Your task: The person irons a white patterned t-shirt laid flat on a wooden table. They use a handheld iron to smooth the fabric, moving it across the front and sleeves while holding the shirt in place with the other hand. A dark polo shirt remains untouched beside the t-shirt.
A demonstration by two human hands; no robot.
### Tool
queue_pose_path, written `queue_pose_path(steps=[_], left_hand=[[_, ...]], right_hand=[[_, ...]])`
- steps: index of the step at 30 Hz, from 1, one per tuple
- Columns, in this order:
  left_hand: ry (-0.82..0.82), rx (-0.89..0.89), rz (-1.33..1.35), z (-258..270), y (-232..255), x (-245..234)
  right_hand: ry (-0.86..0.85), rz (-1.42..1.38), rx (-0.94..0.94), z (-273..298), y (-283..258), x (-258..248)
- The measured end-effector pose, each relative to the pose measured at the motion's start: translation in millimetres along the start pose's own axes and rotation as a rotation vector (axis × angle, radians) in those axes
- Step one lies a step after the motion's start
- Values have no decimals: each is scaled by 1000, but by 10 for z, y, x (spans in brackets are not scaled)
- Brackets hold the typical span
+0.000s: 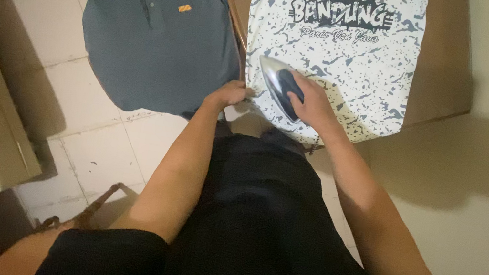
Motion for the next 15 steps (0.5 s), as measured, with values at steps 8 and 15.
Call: queue_pose_path(steps=[8, 15], left_hand=[[42, 172, 330, 211, -136, 320], [191, 171, 256, -123, -705, 802]], right_hand=[[-35, 2, -239, 174, 21, -78], [105, 4, -321, 386, 52, -109]])
Point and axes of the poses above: each hand's wrist, its own z-axis away from the middle knuckle, its own x-axis out of the palm, y = z × x, the point moved 6 cm from there along -z, towards the middle knuckle, and after that the axes turned 1 degree about x, right-handed, at the moved point
